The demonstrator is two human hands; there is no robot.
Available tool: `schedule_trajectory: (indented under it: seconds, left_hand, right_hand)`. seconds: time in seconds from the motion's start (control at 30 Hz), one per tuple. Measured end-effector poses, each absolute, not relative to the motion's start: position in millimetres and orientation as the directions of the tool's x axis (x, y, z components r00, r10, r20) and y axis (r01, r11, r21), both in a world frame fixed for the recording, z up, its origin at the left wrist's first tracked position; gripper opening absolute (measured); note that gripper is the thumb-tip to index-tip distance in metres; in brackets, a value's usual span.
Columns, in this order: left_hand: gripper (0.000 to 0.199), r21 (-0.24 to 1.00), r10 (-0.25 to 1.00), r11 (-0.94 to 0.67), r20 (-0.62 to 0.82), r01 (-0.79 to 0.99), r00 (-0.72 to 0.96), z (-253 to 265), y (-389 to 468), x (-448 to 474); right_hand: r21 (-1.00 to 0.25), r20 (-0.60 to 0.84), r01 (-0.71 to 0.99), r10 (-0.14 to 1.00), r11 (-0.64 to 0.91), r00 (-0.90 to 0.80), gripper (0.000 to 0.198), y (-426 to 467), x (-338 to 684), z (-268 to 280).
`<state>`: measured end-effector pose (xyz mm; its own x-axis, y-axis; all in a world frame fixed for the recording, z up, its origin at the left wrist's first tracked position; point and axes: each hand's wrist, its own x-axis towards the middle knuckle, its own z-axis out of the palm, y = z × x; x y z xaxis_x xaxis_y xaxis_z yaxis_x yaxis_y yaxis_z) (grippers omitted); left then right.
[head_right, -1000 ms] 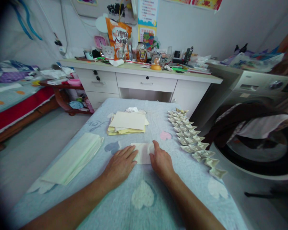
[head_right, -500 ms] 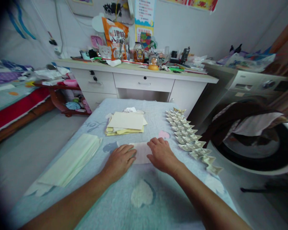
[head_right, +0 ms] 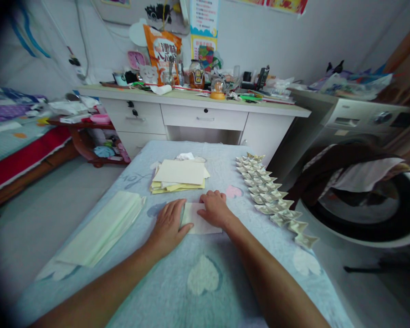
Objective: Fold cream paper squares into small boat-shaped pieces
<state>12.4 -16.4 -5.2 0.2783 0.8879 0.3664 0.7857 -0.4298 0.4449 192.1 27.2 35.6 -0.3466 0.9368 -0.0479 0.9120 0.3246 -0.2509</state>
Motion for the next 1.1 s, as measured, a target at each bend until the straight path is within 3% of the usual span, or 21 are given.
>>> schedule_trajectory:
  seconds: [0.1,0.17,0.3,0.37,0.53,0.7,1.1]
  left_hand:
    - [0.079,0.63,0.928,-0.355,0.328,0.69,0.179,-7.4,-11.2,11.2]
    - [0.077,0.792,0.96,-0.27,0.263,0.547,0.093,-4.1,-8.5,10.0]
    - [0.034,0.961,0.986,-0.14,0.113,0.24,0.124,5.9,-6.9,6.9]
    - [0.025,0.981,0.988,-0.1,0.078,0.167,0.134,8.5,-7.1,5.4]
    - [0.026,0.992,0.994,-0.063,0.053,0.105,0.098,7.6,-6.7,1.9]
    - [0.026,0.986,0.993,-0.086,0.073,0.142,0.095,9.8,-8.5,-0.2]
    - [0.024,0.978,0.988,-0.134,0.119,0.158,0.103,19.7,-14.0,0.8]
  right_hand:
    - [-0.362,-0.023,0.87,0.929,0.336,-0.368,0.014,26.5,196.6,38.0]
    - [-0.439,0.01,0.824,0.919,0.357,-0.393,0.01,26.3,199.2,39.4]
    - [-0.582,0.067,0.71,0.893,0.398,-0.445,0.006,25.6,202.3,41.1]
    - [-0.64,0.086,0.649,0.877,0.412,-0.473,0.005,24.3,202.3,42.6]
    - [-0.674,0.141,0.573,0.843,0.466,-0.519,0.01,19.3,199.3,50.1]
    - [-0.661,0.216,0.549,0.83,0.512,-0.514,0.019,17.0,192.9,54.6]
    - [-0.672,0.231,0.534,0.831,0.512,-0.506,0.02,15.9,190.2,53.4]
